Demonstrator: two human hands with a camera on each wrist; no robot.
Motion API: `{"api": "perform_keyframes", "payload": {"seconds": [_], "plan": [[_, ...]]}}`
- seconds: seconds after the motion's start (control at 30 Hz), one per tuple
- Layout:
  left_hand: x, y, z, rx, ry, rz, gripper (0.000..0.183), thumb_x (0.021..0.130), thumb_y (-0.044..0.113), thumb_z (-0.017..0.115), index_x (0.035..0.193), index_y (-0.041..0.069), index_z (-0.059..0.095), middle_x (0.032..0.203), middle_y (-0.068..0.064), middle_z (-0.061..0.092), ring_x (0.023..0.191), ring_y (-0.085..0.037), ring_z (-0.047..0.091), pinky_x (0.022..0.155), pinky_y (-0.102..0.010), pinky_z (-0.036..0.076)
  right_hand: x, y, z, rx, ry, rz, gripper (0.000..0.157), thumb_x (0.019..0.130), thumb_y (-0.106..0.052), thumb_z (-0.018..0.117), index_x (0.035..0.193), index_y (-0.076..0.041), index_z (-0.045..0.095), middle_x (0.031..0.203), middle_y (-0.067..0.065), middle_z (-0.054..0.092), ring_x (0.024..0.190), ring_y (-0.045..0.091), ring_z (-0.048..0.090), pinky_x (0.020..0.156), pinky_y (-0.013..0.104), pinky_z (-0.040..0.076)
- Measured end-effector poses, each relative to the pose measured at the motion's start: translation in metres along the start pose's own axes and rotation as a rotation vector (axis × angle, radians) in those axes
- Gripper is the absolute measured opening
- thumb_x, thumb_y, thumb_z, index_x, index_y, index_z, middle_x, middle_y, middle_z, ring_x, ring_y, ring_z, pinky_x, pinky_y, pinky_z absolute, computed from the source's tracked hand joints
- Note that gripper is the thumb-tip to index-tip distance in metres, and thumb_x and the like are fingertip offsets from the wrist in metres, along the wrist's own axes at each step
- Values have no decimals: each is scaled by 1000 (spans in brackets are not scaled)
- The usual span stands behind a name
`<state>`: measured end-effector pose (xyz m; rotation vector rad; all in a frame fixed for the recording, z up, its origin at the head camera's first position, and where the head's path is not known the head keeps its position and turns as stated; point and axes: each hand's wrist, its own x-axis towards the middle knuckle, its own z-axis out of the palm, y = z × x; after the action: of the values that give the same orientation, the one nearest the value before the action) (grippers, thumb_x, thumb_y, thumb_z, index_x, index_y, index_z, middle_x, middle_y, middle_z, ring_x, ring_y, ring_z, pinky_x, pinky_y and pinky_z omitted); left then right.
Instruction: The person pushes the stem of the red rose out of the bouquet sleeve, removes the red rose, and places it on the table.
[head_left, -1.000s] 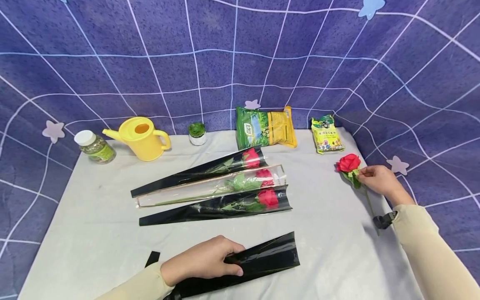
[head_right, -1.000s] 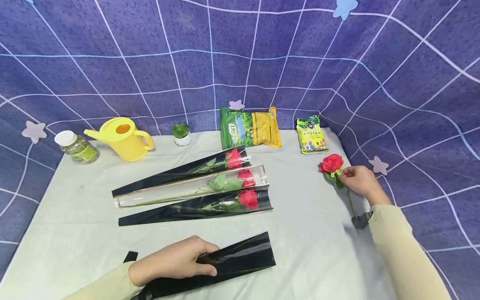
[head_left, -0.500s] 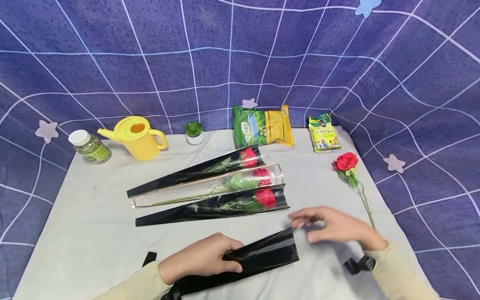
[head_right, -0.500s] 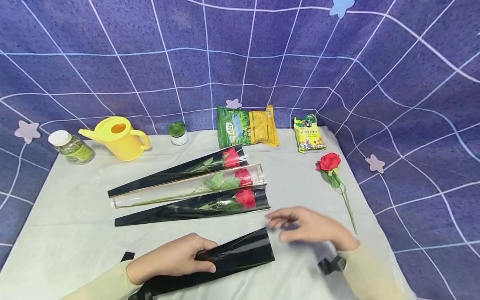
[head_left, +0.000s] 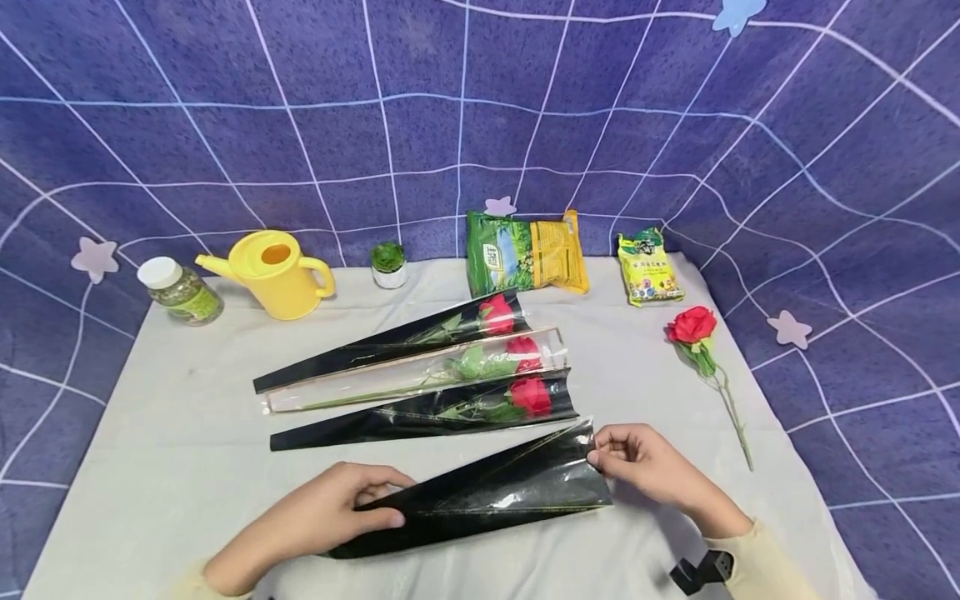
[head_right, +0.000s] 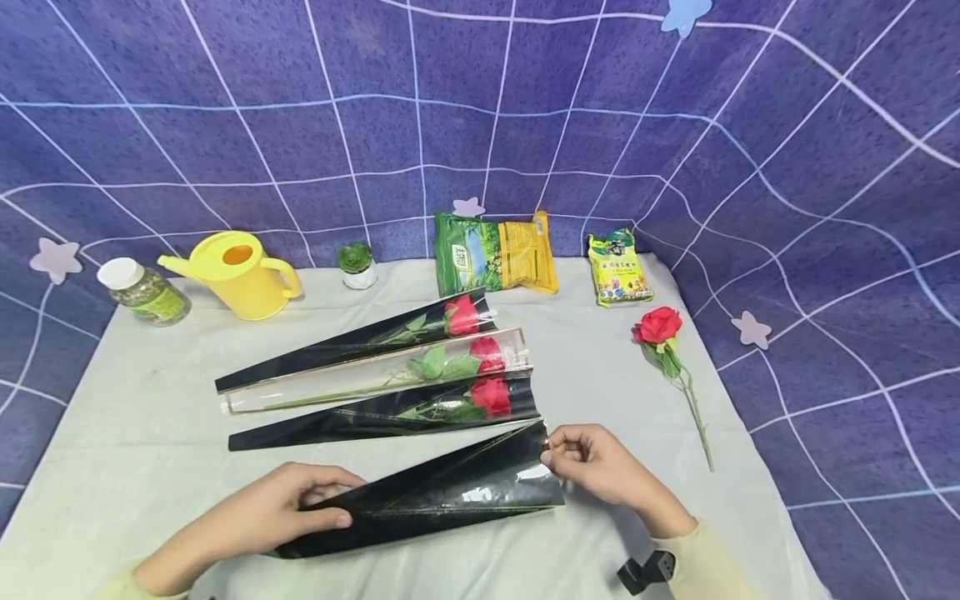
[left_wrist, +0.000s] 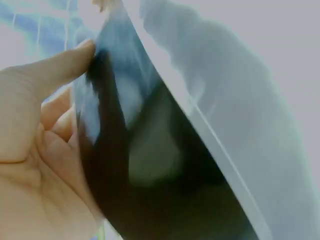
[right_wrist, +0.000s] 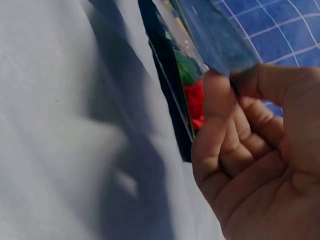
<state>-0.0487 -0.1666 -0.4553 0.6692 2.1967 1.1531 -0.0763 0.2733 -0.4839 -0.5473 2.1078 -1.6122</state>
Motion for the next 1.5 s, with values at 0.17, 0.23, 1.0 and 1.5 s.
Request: {"api": "perform_keyframes", "payload": {"seconds": [0.17,0.23,1.0,1.5], "plan": [[-29,-19,-19,-36,70,-94,31,86,40,65,116,30,62,60,11,40,49,-2,30,53,-25,41,-7,3,0,33,95,160,16,89,-14,64,90,2,62,66,11,61,56,24,58,48,33,46],[-38,-25,-23,-56,86,-119,30,86,40,66,114,28,63,62,10,40,50,-2,29,52,-25,39,-9,6,2,23,106,204,18,88,-16,66,90,2,64,66,9,62,56,22,58,49,31,46],[-30,-37,-2,754,539,16,31,78,43,72,103,26,68,109,8,53,96,-14,50,75,-41,44,28,-22,14,-788,298,-222,29,80,-22,75,107,-16,63,90,-11,59,77,5,56,66,25,47],[67,-27,-4,939,427,133,52,83,40,69,128,18,56,131,-9,46,115,-27,44,88,-49,39,118,-30,54,-1179,47,-493,47,81,-34,72,121,-11,61,115,3,54,103,21,47,92,40,36]]}}
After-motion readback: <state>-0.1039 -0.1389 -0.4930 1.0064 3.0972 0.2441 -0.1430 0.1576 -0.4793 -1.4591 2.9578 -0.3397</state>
